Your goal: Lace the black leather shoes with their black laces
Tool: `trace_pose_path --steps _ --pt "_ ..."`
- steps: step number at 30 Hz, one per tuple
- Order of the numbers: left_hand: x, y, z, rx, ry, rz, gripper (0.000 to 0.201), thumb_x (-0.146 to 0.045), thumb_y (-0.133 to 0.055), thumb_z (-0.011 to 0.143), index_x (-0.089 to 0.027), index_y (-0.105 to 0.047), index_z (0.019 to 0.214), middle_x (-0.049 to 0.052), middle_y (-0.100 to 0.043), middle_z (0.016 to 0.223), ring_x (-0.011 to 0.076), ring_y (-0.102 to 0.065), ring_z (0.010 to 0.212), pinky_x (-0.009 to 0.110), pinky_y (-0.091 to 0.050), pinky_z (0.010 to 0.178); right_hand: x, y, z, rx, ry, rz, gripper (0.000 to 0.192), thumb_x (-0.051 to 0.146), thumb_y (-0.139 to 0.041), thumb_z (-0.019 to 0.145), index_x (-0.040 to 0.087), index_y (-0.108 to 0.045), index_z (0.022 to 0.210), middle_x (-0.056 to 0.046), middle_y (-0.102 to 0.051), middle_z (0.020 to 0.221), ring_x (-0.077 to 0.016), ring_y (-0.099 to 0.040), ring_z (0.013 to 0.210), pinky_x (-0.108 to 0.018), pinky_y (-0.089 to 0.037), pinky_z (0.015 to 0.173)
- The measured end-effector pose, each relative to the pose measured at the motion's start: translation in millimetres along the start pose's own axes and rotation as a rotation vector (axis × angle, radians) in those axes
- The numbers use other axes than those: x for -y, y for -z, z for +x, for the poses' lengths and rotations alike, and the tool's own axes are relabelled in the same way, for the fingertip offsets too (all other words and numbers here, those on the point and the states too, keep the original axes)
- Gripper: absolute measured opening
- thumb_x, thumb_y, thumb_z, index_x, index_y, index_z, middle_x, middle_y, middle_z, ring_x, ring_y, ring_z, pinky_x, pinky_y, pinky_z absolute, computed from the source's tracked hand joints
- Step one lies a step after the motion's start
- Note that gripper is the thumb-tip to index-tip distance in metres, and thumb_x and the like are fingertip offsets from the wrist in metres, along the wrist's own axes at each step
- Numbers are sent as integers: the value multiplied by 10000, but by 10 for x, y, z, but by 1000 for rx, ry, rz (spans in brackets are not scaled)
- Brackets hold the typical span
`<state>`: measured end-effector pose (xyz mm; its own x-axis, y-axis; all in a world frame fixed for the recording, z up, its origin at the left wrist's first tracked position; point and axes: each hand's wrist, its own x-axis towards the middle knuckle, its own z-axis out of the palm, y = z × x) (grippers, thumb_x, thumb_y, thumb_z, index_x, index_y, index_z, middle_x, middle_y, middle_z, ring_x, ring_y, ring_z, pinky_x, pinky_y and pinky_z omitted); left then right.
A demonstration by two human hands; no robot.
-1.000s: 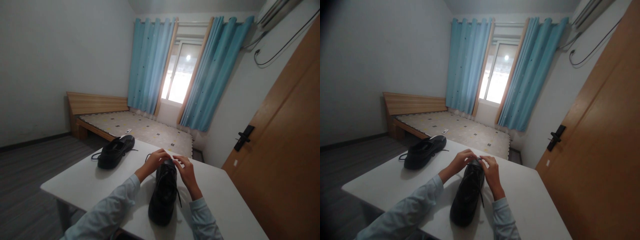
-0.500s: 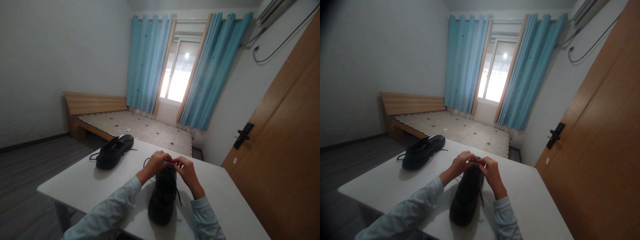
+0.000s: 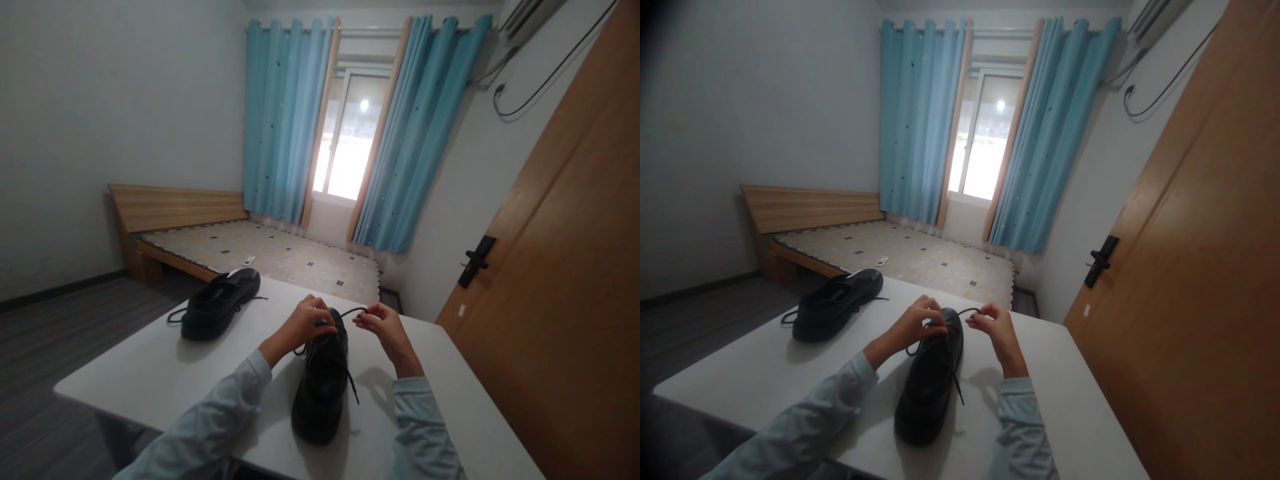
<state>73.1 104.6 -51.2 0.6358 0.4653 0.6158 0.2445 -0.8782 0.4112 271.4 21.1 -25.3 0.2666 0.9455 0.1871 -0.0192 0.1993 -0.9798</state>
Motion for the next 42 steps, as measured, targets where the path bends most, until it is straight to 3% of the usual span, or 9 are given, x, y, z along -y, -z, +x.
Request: trace_pose_path --steps 3,5,10,19,26,33,42 --pt "28 -17 -2 18 11 9 157 -380 -700 706 -229 -722 746 42 -594 840 180 -473 834 283 -393 745 -43 26 -7 119 -96 -32 320 301 -806 527 140 -558 649 -5 -650 632 -169 -676 621 -306 -545 656" --pt "39 -27 -3 31 10 19 165 -390 -693 710 -233 -727 749 44 -588 846 180 -469 835 282 -389 741 -83 31 -5 194 -155 -85 297 299 -789 550 136 -570 667 9 -635 601 -144 -651 545 -270 -531 561" --pt "24 -28 -10 67 -4 60 230 -431 -632 759 -226 -733 728 55 -561 849 180 -454 826 281 -378 724 -138 14 -4 267 -218 -188 262 288 -752 580 149 -553 682 28 -626 578 -108 -599 436 -186 -426 388" --pt "-29 -9 -12 121 6 124 245 -438 -604 781 -237 -739 742 40 -532 788 165 -457 785 275 -331 690 -144 13 5 244 -192 -287 203 251 -692 584 158 -524 650 9 -653 596 -91 -568 424 -170 -383 367" --pt "-28 -26 -3 151 -6 126 240 -413 -591 796 -232 -739 739 21 -513 699 144 -457 729 258 -309 650 -174 -5 28 297 -193 -389 209 283 -710 565 142 -565 617 9 -615 559 -76 -513 413 -180 -373 357" --pt "-40 -67 -6 135 10 196 106 -327 -644 754 -286 -732 799 4 -545 727 145 -491 741 275 -292 676 -197 7 52 362 -137 -449 319 412 -723 590 146 -547 597 37 -535 491 -68 -467 397 -194 -379 367" --pt "-52 -93 -5 81 30 233 121 -340 -663 739 -300 -737 825 9 -579 697 151 -517 715 266 -307 657 -266 24 78 403 -103 -451 356 441 -700 613 188 -452 582 73 -468 429 -75 -452 375 -189 -361 348"
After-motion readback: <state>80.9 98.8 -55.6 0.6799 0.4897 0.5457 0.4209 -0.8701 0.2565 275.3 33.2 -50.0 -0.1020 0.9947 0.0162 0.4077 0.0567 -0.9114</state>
